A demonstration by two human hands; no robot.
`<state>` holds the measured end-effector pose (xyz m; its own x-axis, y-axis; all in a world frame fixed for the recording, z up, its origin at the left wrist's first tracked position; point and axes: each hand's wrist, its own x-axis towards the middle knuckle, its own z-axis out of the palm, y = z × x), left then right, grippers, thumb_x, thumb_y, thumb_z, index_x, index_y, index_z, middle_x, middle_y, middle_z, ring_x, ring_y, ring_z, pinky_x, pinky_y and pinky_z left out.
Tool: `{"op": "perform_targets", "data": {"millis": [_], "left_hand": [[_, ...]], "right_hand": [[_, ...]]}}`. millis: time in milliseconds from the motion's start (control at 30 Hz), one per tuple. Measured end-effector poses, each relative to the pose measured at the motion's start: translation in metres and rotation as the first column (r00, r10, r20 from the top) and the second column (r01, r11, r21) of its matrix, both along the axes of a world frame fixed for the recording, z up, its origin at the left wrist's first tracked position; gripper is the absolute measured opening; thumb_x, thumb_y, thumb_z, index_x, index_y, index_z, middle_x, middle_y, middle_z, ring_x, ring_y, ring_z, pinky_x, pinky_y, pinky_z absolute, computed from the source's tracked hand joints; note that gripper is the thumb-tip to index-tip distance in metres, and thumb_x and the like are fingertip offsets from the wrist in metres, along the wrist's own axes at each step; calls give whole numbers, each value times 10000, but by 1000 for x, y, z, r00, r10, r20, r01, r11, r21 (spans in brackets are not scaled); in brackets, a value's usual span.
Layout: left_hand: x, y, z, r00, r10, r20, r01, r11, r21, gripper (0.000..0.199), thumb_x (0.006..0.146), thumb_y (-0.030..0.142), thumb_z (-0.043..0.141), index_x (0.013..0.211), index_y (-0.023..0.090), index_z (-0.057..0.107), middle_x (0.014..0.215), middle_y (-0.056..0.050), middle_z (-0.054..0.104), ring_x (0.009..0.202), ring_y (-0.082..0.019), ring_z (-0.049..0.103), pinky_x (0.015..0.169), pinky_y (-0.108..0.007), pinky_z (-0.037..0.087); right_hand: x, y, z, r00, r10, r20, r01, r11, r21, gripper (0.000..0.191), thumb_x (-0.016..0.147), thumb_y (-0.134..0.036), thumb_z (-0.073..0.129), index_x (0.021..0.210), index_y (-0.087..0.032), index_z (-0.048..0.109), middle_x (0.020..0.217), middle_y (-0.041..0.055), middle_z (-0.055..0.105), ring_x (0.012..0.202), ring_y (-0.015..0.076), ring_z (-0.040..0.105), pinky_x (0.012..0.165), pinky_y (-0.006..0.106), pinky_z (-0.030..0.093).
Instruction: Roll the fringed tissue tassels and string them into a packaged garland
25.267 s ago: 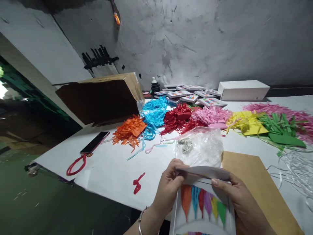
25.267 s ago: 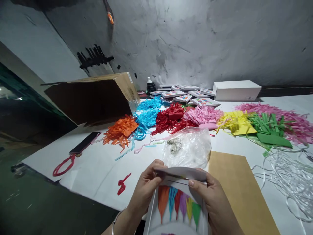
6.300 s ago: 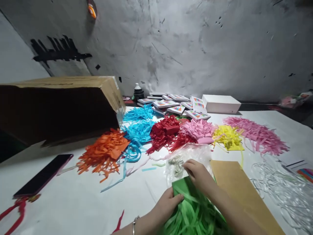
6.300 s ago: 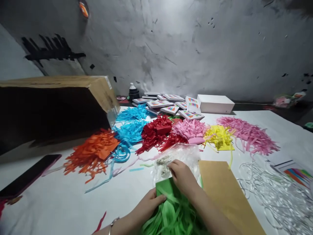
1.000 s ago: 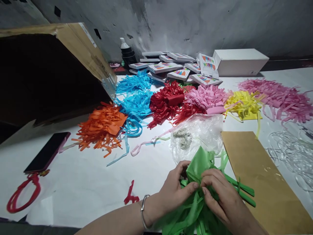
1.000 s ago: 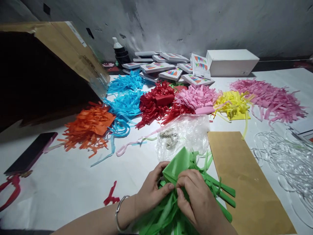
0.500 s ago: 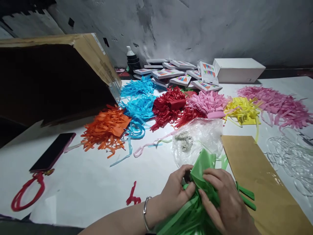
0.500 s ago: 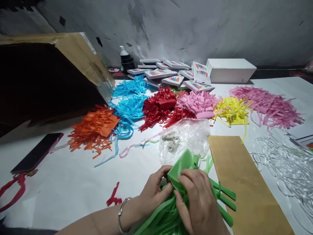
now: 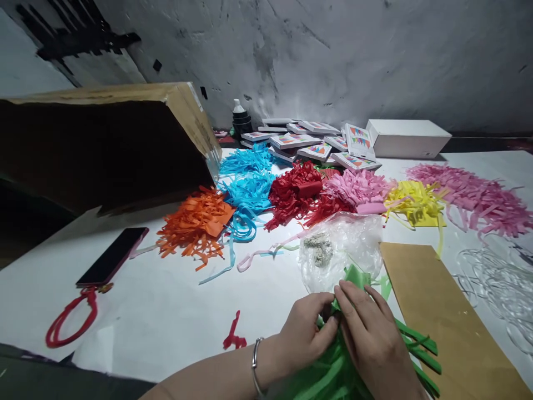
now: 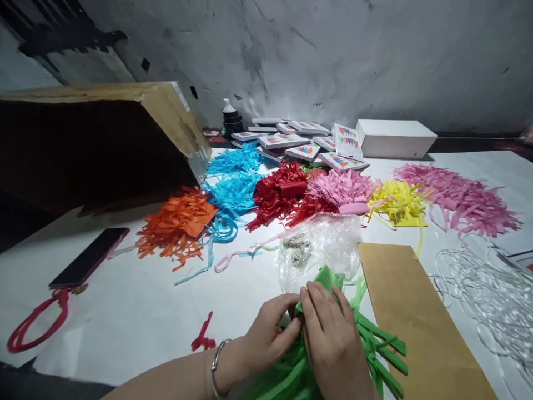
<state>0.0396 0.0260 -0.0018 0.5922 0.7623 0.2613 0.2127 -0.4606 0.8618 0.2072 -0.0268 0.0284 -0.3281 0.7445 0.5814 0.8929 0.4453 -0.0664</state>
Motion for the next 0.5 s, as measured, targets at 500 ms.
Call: {"op": "perform_targets", "data": {"millis": [500], "left_hand": [[15, 1, 5, 978, 78, -194, 11, 909, 417, 173, 902, 267, 495, 806, 193, 619, 633, -52, 640, 571, -190, 573, 567, -294, 408]], "right_hand": [[13, 1, -20, 987, -78, 142, 49, 978, 203, 438, 900, -78, 424, 1322, -37, 534, 1252, 210, 667, 1066, 306, 670, 921, 489, 464]]}}
